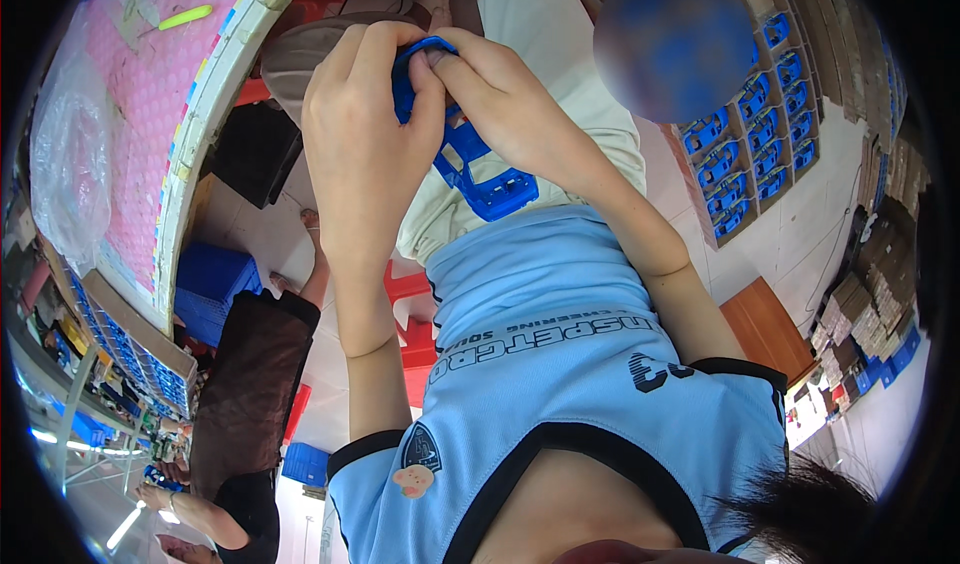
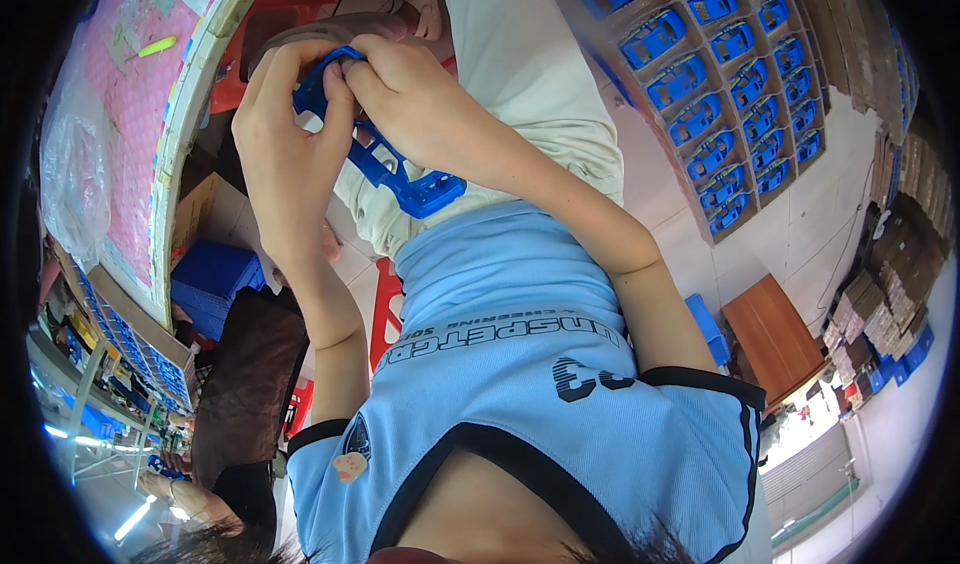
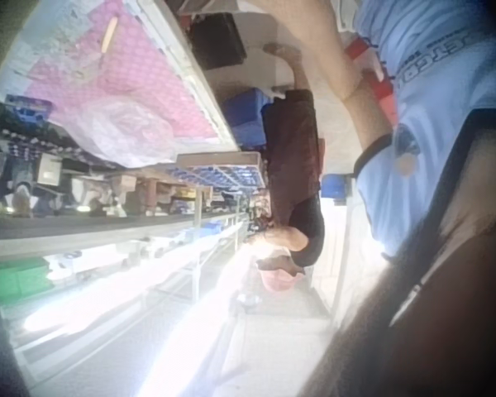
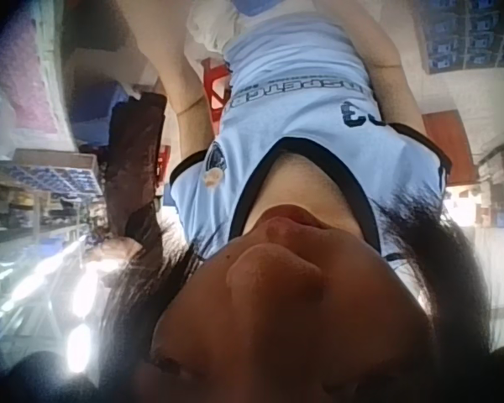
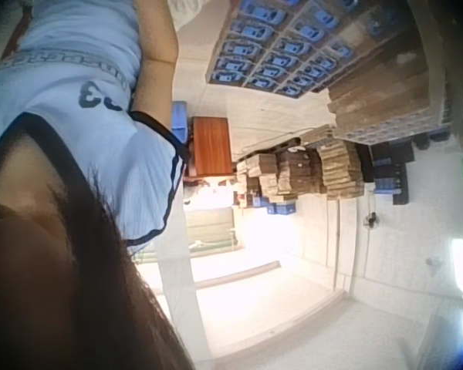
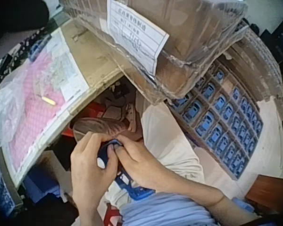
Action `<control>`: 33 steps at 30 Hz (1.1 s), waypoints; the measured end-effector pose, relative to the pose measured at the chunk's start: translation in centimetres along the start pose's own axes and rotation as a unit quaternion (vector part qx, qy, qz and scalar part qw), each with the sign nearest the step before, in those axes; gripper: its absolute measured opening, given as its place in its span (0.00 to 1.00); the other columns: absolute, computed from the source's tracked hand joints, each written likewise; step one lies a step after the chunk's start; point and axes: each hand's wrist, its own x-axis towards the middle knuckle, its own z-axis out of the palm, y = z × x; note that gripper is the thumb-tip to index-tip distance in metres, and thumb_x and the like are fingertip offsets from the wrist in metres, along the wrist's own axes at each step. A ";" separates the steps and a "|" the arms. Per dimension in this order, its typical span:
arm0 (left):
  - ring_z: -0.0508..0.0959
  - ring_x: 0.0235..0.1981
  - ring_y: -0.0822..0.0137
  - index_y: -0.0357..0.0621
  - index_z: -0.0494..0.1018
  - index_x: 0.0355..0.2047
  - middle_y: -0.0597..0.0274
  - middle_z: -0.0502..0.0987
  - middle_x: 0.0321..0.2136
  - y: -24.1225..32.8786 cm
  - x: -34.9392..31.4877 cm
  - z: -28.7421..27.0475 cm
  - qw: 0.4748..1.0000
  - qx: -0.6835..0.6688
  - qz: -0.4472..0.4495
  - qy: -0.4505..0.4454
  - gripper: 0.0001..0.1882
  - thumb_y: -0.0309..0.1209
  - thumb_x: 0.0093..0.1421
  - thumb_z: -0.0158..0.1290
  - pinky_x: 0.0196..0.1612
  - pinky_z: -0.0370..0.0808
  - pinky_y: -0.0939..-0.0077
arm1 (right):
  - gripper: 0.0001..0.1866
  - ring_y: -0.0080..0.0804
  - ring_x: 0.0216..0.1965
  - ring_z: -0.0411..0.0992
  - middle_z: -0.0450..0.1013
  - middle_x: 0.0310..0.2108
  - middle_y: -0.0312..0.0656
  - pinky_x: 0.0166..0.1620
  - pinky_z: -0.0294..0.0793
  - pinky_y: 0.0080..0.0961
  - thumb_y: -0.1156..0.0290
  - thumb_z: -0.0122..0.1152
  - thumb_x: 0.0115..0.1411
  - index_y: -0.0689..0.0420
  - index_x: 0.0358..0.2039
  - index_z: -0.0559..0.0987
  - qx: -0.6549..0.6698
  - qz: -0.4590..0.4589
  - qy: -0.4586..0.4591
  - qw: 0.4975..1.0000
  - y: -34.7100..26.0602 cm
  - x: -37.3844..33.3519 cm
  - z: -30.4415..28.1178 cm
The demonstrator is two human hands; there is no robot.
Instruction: The person assembles toy cars by taking small clear plastic pieces from the work table and inserting them into blue toy car shells by hand, repeatedly taking car shells from a tray and returning them.
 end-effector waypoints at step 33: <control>0.74 0.27 0.53 0.36 0.70 0.31 0.51 0.73 0.25 0.2 -0.4 0.5 0.999 0.041 -0.015 -0.014 0.06 0.24 0.52 0.51 0.31 0.70 0.63 | 0.07 0.55 0.27 0.69 0.69 0.23 0.58 0.29 0.67 0.35 0.76 0.44 0.59 0.67 0.34 0.68 -0.223 -0.105 0.026 0.969 -0.3 -0.1 -0.3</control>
